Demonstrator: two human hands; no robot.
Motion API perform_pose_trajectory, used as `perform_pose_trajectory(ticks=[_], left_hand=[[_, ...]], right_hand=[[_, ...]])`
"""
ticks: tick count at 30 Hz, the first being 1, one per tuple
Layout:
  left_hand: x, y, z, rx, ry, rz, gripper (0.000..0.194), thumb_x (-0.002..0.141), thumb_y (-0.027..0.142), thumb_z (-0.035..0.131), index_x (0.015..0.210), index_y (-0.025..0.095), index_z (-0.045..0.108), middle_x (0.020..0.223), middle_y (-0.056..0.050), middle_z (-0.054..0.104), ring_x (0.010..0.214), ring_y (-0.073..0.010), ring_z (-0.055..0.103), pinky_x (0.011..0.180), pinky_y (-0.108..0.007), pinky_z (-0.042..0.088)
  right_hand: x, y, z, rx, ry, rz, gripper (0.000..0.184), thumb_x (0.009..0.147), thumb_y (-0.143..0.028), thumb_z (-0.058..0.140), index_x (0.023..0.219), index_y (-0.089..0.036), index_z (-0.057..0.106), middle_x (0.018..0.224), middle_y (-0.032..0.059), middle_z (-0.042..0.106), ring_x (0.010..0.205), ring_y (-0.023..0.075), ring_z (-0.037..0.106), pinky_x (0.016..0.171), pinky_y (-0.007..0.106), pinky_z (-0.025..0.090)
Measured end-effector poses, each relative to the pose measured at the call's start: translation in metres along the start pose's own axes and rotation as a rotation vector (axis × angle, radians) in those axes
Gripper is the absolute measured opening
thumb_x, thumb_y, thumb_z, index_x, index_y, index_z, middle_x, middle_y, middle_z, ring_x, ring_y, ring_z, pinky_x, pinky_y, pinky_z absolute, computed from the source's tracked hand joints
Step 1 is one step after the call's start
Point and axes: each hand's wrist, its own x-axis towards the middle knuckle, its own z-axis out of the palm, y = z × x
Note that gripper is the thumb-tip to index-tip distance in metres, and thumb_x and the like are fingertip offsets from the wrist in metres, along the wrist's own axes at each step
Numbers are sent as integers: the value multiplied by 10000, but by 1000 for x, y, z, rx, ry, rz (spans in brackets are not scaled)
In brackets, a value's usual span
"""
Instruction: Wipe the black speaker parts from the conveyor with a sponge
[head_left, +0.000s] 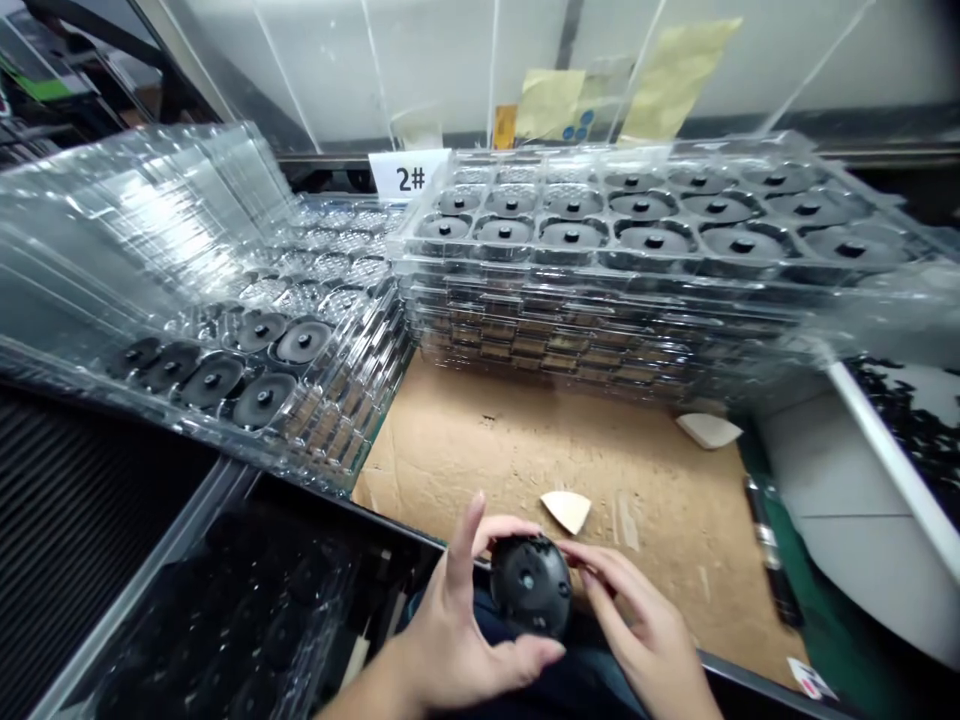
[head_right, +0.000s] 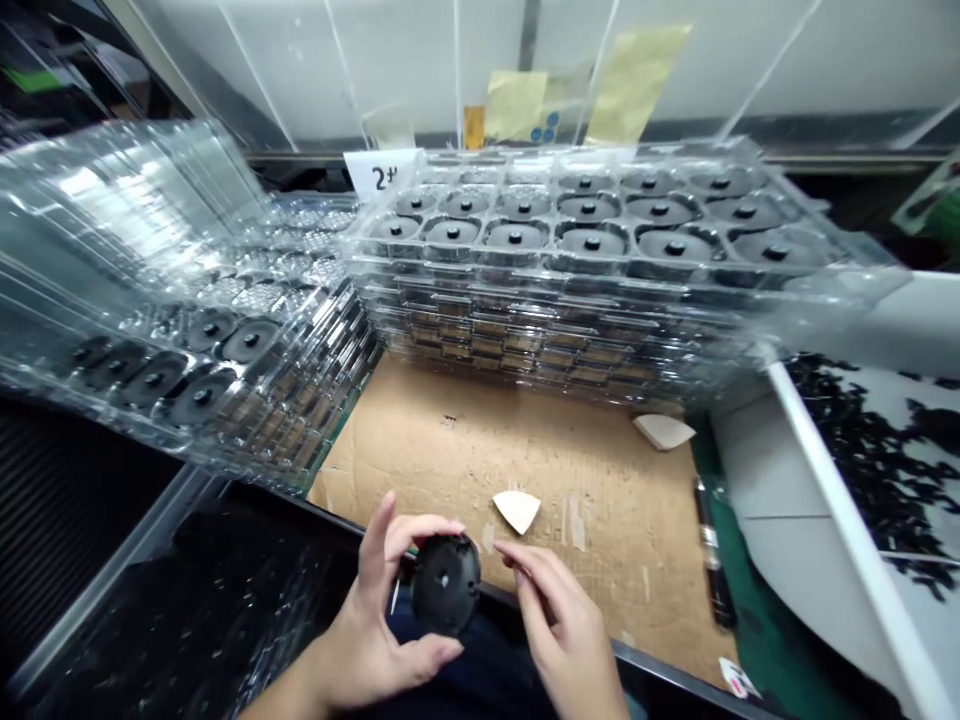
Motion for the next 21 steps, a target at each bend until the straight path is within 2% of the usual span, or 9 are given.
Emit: perform_pose_trajectory(ticks=[2,6,8,12,14,16,18,21], left_hand=[[0,-1,-4,321,-35,161,1120,664,121,723,1405,369,-80,1210,-100,523,1121,-233,525,947,-415,426],[-2,2,-9,428,-54,253,1116,681,114,707,1409,283,-122,1192,-149,508,1092,-241,536,900,-415,464],[-5,6,-11,407,-62,197,1107,695,127,705,1402,309,-128,1208,-143,505,1100,-241,530,916,-425,450],[-12,15,-12,371,-80,-30,1052,740,147,673,1354,453,-126,1249,-82,488,1158,-225,489,991,-433,378],[-14,18,-13,341,-72,-51,1047,733,168,684,1355,449,-111,1244,-74,496,1154,-227,493,999,-418,367],[-15,20,-15,317,-61,-52,1047,723,187,695,1369,417,-96,1228,-75,513,1124,-226,514,984,-394,377],[-17,23,-17,307,-56,-53,1039,718,204,702,1384,381,-76,1201,-73,538,1086,-221,534,967,-372,385],[-19,28,-21,294,-82,-87,1014,717,241,702,1414,297,-32,1168,-92,567,1073,-231,541,974,-355,364]], right_hand=[[-4,-4,-5,-15,13,18,228,865,-214,492,1042,-244,632,927,36,679,828,128,667,708,163,531],[-9,-24,-15,-50,39,12,238,862,-223,517,1084,-253,599,934,35,657,779,122,642,699,169,523],[-9,-37,-19,-56,14,-46,239,849,-201,539,1076,-252,597,926,41,654,766,129,638,688,180,527],[-1,-55,-25,-38,-93,-130,337,839,-184,554,1165,-269,564,911,50,644,794,156,636,672,218,543],[3,-60,-27,-31,-170,-166,409,827,-191,579,1219,-299,539,903,37,642,788,152,635,669,221,546],[6,-65,-28,3,-217,-174,395,816,-206,600,1191,-324,569,891,26,644,775,147,635,662,216,544],[9,-73,-29,92,-204,-96,286,823,-231,591,1092,-319,633,885,25,652,779,152,636,649,214,538],[13,-87,-27,272,-191,142,173,820,-295,597,972,-279,677,840,21,675,764,159,642,676,233,531]])
